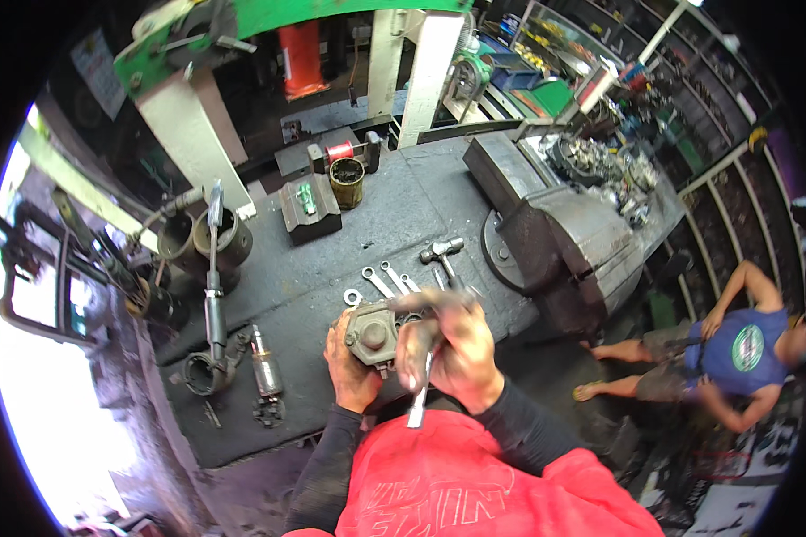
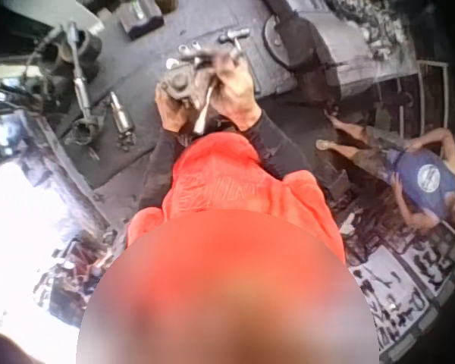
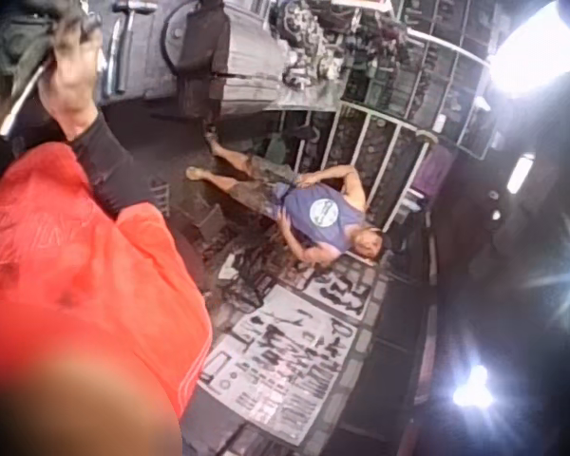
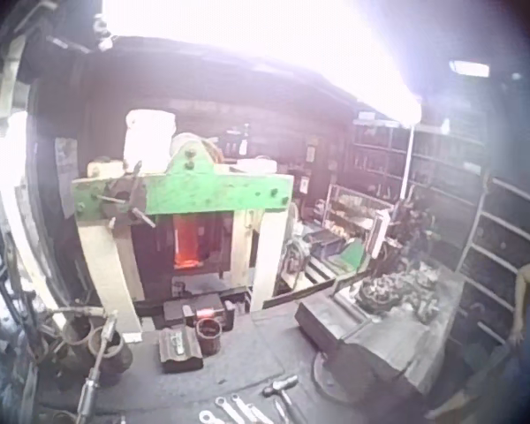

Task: The person disassembles a mechanical housing on a workbench, removes internal components, and uses a screwdriver and hammer to extract a pin. They then reassemble the housing with the components and tighten bolts using a wrench.

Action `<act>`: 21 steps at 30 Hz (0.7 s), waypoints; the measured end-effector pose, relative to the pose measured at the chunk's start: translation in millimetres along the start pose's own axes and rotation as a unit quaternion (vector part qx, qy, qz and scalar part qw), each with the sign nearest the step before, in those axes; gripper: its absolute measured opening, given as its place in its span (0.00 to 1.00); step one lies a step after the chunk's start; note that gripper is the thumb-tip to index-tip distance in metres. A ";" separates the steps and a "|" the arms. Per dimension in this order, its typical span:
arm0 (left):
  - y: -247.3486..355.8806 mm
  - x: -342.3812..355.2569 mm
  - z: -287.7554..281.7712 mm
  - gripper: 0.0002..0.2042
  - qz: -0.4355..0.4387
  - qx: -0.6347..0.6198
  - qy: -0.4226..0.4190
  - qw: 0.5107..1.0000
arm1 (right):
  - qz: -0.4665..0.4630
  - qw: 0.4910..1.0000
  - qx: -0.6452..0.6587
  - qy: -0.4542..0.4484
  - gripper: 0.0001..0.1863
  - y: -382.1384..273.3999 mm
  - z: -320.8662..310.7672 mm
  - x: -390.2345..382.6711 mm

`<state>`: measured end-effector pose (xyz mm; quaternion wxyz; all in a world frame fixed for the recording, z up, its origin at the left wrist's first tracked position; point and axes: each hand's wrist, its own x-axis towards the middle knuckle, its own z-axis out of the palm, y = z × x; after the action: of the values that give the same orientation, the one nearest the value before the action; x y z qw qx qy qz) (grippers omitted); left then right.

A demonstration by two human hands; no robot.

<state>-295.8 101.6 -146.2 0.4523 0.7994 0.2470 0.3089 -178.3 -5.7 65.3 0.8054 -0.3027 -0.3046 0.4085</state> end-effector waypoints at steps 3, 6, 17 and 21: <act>-12.8 -3.9 -8.0 0.38 0.029 0.030 -0.064 0.997 | 0.232 0.937 -0.246 -0.092 0.16 -24.6 -4.1 27.2; -9.3 -2.4 -28.6 0.42 0.054 0.176 -0.146 0.972 | -0.035 0.668 -0.660 -0.342 0.14 -48.8 15.9 43.0; 169.2 7.5 -98.0 0.25 0.111 0.197 -0.018 0.974 | -0.196 0.674 -0.676 -0.225 0.07 -120.0 -26.9 47.5; 194.7 27.1 -74.1 0.13 0.184 0.218 -0.061 0.957 | 0.057 0.818 -0.562 0.106 0.14 -99.2 -157.1 1.9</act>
<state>-307.9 70.9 61.3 0.2173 0.9274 0.1289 0.2757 -14.4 -89.5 39.6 0.4978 -0.7613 -0.3761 0.1765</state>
